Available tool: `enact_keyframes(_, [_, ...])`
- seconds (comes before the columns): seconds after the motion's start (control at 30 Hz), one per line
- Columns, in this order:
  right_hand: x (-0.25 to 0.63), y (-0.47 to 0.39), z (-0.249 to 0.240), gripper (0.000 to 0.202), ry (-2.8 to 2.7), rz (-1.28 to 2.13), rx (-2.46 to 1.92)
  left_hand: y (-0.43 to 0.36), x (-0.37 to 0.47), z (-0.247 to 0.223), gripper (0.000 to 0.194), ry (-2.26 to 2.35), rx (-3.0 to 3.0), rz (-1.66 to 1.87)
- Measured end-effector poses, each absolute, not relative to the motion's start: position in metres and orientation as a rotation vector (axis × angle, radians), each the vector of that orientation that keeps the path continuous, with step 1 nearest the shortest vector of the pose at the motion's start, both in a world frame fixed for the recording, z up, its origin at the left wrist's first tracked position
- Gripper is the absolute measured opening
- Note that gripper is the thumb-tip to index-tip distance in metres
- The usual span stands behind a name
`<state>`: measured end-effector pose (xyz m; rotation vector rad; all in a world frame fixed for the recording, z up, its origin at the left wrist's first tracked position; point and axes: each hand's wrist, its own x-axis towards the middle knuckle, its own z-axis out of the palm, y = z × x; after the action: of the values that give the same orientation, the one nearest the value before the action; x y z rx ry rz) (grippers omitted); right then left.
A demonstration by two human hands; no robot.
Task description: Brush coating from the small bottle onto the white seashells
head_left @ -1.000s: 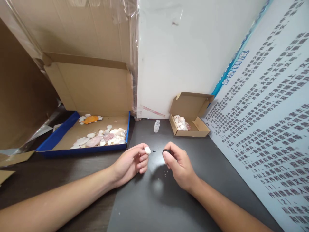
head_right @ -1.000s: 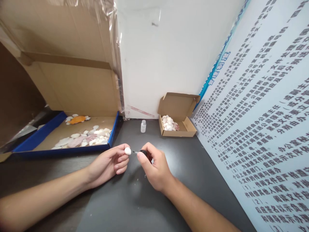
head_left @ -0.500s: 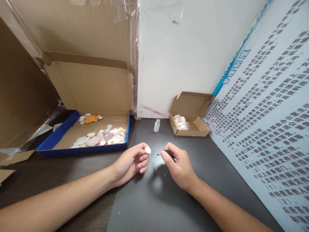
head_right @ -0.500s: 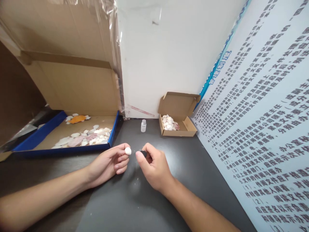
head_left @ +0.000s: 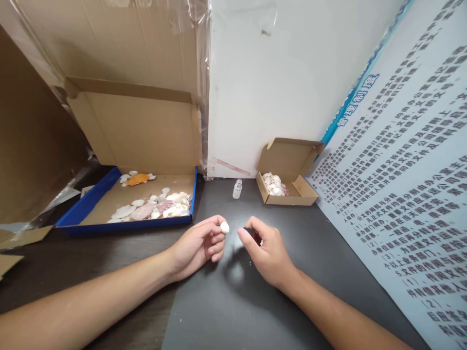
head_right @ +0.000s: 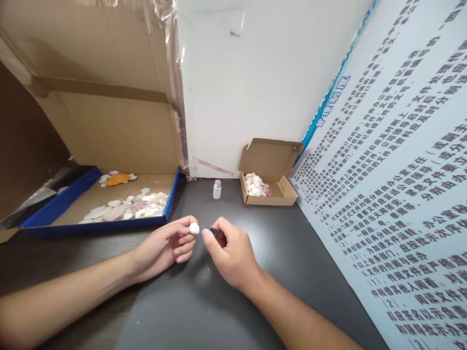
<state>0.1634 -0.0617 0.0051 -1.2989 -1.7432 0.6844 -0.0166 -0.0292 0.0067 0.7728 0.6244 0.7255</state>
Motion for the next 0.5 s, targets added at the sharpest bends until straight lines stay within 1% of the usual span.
enact_keyframes(0.07, [0.164, -0.0614, 0.0057, 0.032, -1.714, 0.665, -1.315, -0.0291, -0.0167, 0.0063, 0.008, 0.624, 0.777, 0.724])
enact_keyframes(0.2, [0.1637, -0.0627, 0.007, 0.025, -1.763, 0.768, -1.156, -0.0287, -0.017, 0.0052, 0.009, 0.623, 0.774, 0.721])
enact_keyframes(0.27, [0.1633, -0.0626, 0.0061, 0.025, -1.775, 0.778, -1.204, -0.0288, -0.017, 0.0055, 0.009, 0.621, 0.777, 0.719])
enact_keyframes(0.37, [0.1635, -0.0616, 0.0044, 0.03, -1.721, 0.737, -1.302, -0.0292, -0.0166, 0.0068, 0.01, 0.624, 0.787, 0.723])
enact_keyframes(0.5, [0.1641, -0.0621, 0.0045, 0.027, -1.706, 0.796, -1.16, -0.0294, -0.0162, 0.0075, 0.01, 0.629, 0.781, 0.724])
